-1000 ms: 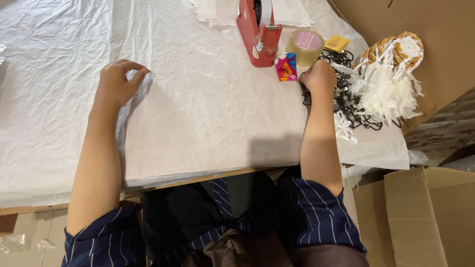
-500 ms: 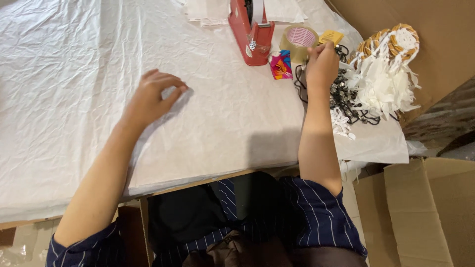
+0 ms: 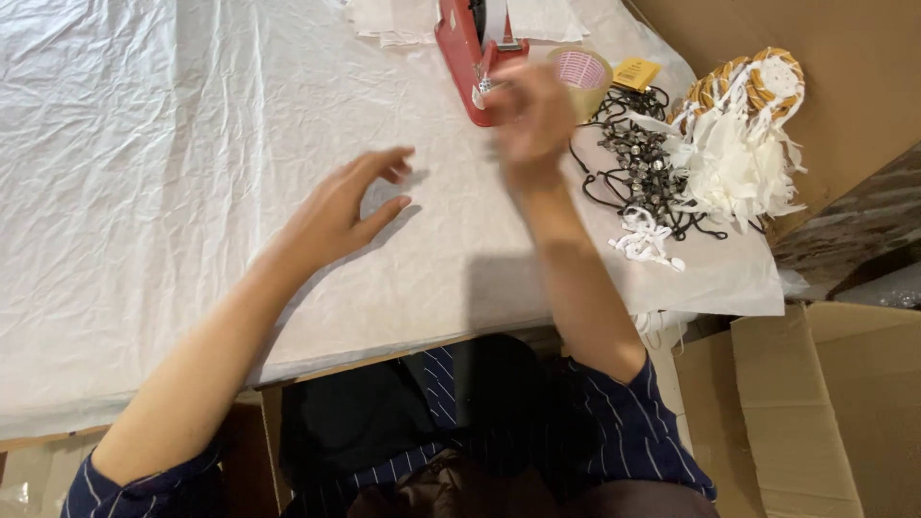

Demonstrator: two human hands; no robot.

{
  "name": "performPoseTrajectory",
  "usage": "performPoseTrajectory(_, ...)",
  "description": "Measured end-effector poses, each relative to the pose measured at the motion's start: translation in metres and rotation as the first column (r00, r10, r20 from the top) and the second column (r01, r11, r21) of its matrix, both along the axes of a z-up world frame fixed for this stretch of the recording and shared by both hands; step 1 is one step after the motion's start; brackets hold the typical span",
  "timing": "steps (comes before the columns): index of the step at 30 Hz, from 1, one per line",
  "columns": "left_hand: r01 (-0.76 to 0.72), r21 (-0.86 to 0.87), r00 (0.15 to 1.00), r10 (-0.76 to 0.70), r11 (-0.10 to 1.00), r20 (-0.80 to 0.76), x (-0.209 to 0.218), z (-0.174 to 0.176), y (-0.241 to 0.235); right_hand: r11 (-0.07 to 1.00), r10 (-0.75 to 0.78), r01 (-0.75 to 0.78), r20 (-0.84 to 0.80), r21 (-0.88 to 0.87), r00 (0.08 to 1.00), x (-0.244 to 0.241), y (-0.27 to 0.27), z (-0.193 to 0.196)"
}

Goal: Packaging decorative chains into plastic bags and sealing them with tape

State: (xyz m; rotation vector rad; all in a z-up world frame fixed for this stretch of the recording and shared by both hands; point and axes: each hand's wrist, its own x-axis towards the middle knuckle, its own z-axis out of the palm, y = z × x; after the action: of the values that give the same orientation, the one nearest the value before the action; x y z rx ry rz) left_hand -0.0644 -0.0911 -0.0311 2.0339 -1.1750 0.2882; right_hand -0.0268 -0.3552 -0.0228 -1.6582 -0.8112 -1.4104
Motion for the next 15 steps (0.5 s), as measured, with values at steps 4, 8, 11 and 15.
performPoseTrajectory(4, -0.018, -0.108, 0.996, 0.009, 0.994, -0.085, 0.010, -0.011, 0.000, 0.892, -0.013, -0.015, -0.058, -0.452, 0.998, 0.008, 0.053, -0.031)
performPoseTrajectory(8, -0.101, -0.120, 0.995, 0.101, 0.988, -0.007, 0.027, -0.023, 0.014, 0.802, -0.045, 0.186, 0.252, -0.568, 0.967, -0.011, 0.077, -0.016)
performPoseTrajectory(11, -0.085, -0.174, 0.996, 0.091, 0.981, 0.024, 0.026, -0.011, 0.022, 0.825, -0.105, 0.180, 0.169, -0.535, 0.980, -0.007, 0.068, -0.011)
performPoseTrajectory(15, -0.206, -0.205, 0.972, 0.175, 0.957, -0.158, 0.027, -0.002, 0.029, 0.866, -0.036, -0.056, -0.175, -0.497, 0.984, -0.006, 0.061, -0.003)
